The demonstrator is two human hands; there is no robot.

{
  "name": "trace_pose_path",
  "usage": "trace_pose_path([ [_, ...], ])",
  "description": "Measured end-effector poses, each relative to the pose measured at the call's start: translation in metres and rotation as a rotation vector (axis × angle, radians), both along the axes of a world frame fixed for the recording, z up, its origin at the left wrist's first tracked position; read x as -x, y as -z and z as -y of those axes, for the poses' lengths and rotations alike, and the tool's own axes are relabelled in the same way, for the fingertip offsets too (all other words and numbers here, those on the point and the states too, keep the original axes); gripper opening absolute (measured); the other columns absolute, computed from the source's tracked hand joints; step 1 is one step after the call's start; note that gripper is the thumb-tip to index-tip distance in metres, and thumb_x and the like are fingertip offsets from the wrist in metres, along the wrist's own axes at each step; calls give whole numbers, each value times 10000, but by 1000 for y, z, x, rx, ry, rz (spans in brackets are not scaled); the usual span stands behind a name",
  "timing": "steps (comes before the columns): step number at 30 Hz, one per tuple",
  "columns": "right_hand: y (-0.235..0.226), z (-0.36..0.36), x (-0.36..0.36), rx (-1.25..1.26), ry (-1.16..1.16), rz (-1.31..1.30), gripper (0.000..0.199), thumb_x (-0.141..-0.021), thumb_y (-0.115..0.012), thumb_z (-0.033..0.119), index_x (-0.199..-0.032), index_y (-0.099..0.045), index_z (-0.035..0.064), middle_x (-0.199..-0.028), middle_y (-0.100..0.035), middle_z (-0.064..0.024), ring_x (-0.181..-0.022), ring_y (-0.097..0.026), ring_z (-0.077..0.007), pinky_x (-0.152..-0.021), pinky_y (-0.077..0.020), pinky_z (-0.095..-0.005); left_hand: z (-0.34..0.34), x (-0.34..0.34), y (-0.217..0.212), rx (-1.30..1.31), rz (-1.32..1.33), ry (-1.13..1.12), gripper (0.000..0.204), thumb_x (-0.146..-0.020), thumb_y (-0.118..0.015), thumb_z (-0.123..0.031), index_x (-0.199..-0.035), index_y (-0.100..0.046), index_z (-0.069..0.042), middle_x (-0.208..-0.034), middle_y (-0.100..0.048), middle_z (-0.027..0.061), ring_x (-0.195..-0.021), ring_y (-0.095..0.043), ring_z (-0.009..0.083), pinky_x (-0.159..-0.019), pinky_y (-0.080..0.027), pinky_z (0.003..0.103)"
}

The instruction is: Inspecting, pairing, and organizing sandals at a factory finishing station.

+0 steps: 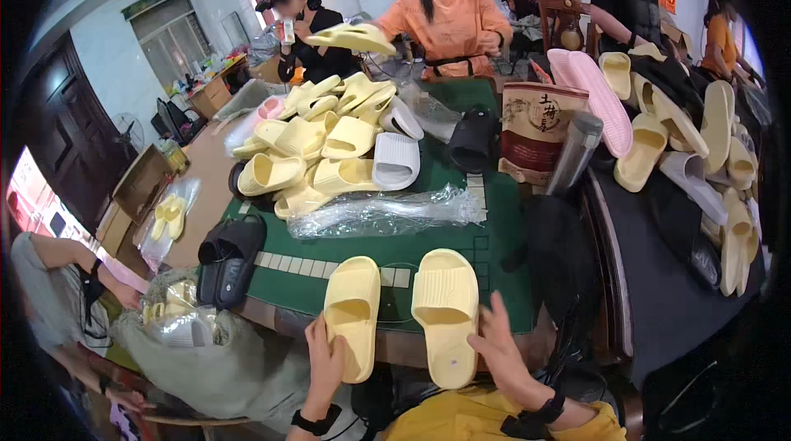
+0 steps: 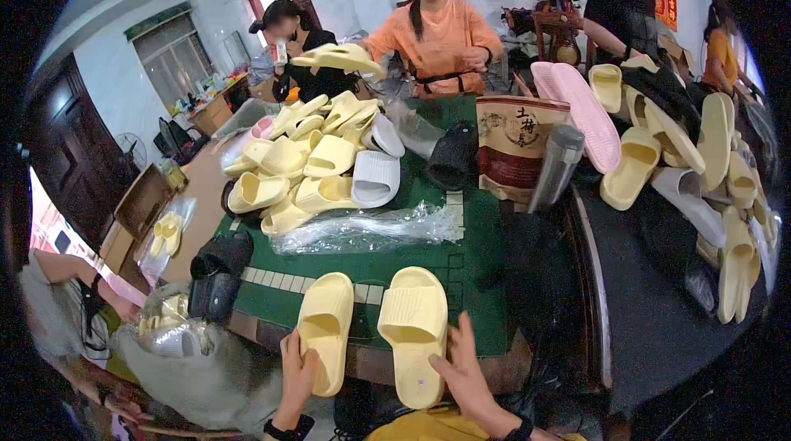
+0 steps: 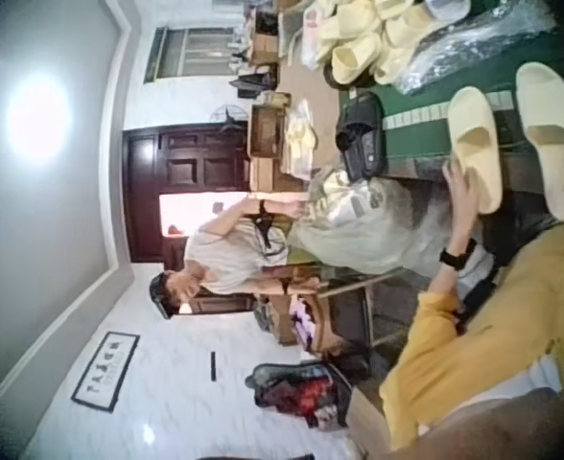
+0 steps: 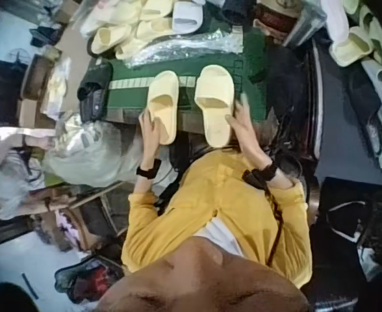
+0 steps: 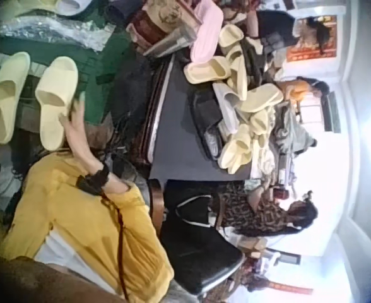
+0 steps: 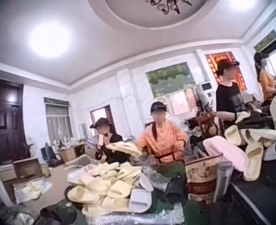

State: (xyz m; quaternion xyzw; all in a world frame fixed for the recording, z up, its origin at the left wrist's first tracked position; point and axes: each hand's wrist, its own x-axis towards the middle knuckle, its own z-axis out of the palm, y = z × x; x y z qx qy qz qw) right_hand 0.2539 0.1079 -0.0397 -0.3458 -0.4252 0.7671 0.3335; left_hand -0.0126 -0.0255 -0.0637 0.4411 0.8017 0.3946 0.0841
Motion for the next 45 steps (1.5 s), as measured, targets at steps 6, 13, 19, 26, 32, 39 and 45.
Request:
trace_pose_path([
  [6, 6, -25, -4, -507, -63, 208, 643, -849, -446, -94, -1456, -283, 42, -1496, -179, -174, -1370, -279, -269, -1063, -358, -349, -3, 0, -2, 6, -68, -4, 553, -858, -531, -63, -1361, -342, 69, -1194, -415, 245, -1117, -436, 395, -974, -360, 430],
  [13, 23, -23, 28, -829, -54, 491, 678, -842, -482, -21, -1449, -185, -74, -1466, -233, -252, -1382, -253, -356, -1128, -228, -347, -27, -45, -3, -23, -77, 151, 582, -825, -585, -101, -1310, -340, 108, -1139, -423, 249, -1043, -457, 407, -914, -385, 458],
  [19, -17, -54, -3, -984, -341, 847, 624, -848, -559, 83, -1393, -295, -63, -1370, -385, -285, -1264, -410, -417, -1048, -375, -424, -41, -44, -8, 13, -83, 203, 589, -835, -609, -133, -1302, -349, 113, -1141, -429, 247, -1057, -460, 407, -907, -396, 455],
  [26, -62, -172, 10, -1205, -73, 823, 184, -861, -560, 134, -964, -685, 47, -946, -665, -197, -858, -645, -373, -766, -532, -457, -45, -44, -11, -2, -110, 230, 534, -852, -610, -121, -1283, -370, 84, -1089, -431, 233, -1026, -454, 390, -893, -396, 430],
  [32, -7, -221, 43, -1047, -103, 1220, 126, -767, -685, 150, -863, -682, 68, -923, -673, -154, -863, -655, -358, -745, -535, -449, -57, -16, -34, -34, -21, 239, 213, -895, -573, -132, -1050, -612, 9, -874, -594, 176, -791, -575, 361, -719, -465, 424],
  [39, 18, -229, 50, -1073, -32, 1128, 161, -738, -723, 177, -842, -674, 65, -912, -666, -152, -871, -651, -346, -752, -534, -439, -170, 81, -37, 44, -383, 402, 433, -909, -556, -225, -1310, -475, -82, -1346, -439, 199, -1216, -427, 425, -1015, -363, 471],
  [45, -11, -220, 28, -980, -140, 1266, 139, -768, -645, 197, -784, -655, 59, -903, -661, -156, -886, -646, -350, -787, -531, -442, -236, 85, 11, 475, -401, 186, 568, -957, -396, -474, -1469, -300, -249, -1545, -170, 175, -1371, -163, 506, -1070, -129, 674],
])
